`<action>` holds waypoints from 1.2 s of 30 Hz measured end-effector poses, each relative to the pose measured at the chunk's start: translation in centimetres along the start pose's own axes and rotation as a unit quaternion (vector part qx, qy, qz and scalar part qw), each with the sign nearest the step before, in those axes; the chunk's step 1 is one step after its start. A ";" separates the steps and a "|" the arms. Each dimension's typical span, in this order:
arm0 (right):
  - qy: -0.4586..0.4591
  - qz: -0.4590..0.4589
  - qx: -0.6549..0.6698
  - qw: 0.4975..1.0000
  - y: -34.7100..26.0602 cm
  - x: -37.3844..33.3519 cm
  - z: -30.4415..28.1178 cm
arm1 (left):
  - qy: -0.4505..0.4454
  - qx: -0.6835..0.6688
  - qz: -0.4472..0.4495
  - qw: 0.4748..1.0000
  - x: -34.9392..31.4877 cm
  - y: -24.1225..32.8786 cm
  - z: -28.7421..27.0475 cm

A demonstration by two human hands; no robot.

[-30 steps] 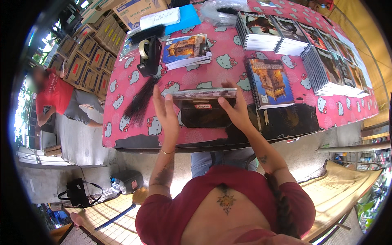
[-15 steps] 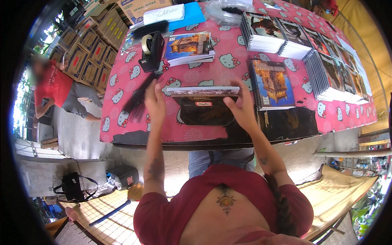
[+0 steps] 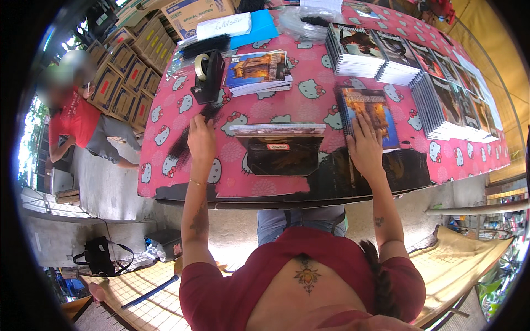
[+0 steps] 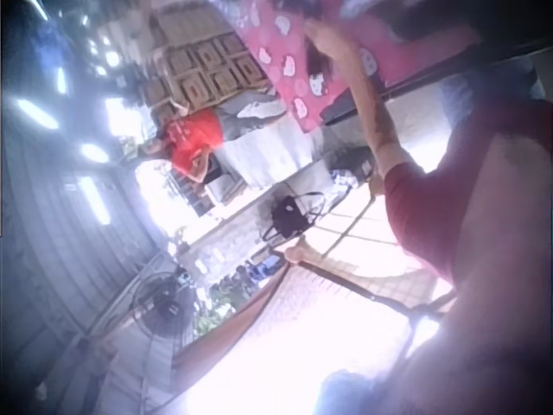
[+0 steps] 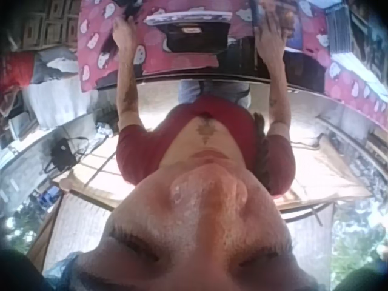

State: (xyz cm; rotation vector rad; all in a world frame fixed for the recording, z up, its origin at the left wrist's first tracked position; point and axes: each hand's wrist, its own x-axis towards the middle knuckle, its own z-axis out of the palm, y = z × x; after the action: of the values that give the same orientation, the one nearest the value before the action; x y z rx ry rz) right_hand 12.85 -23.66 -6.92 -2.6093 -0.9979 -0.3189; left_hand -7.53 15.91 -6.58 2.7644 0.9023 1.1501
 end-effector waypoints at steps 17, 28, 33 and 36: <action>0.056 -0.279 0.154 0.946 -19.7 6.8 -1.1 | -0.002 -0.280 0.031 0.959 1.9 8.5 -7.8; 0.004 -0.296 0.226 0.928 -18.9 7.7 -0.6 | 0.003 -0.285 0.019 0.958 -3.7 7.8 -8.3; 0.023 -0.300 0.241 0.923 -18.9 7.8 -0.4 | -0.002 -0.286 0.011 0.958 -3.6 7.9 -8.6; 0.033 -0.299 0.241 0.923 -18.9 7.8 -0.4 | -0.035 -0.280 -0.017 0.959 -3.4 8.0 -9.0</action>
State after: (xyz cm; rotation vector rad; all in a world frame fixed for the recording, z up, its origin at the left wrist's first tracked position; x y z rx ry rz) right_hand 5.71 -5.88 0.15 -1.8039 -1.6011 -0.2538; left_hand -11.26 5.74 -0.42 2.3008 0.5069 1.0843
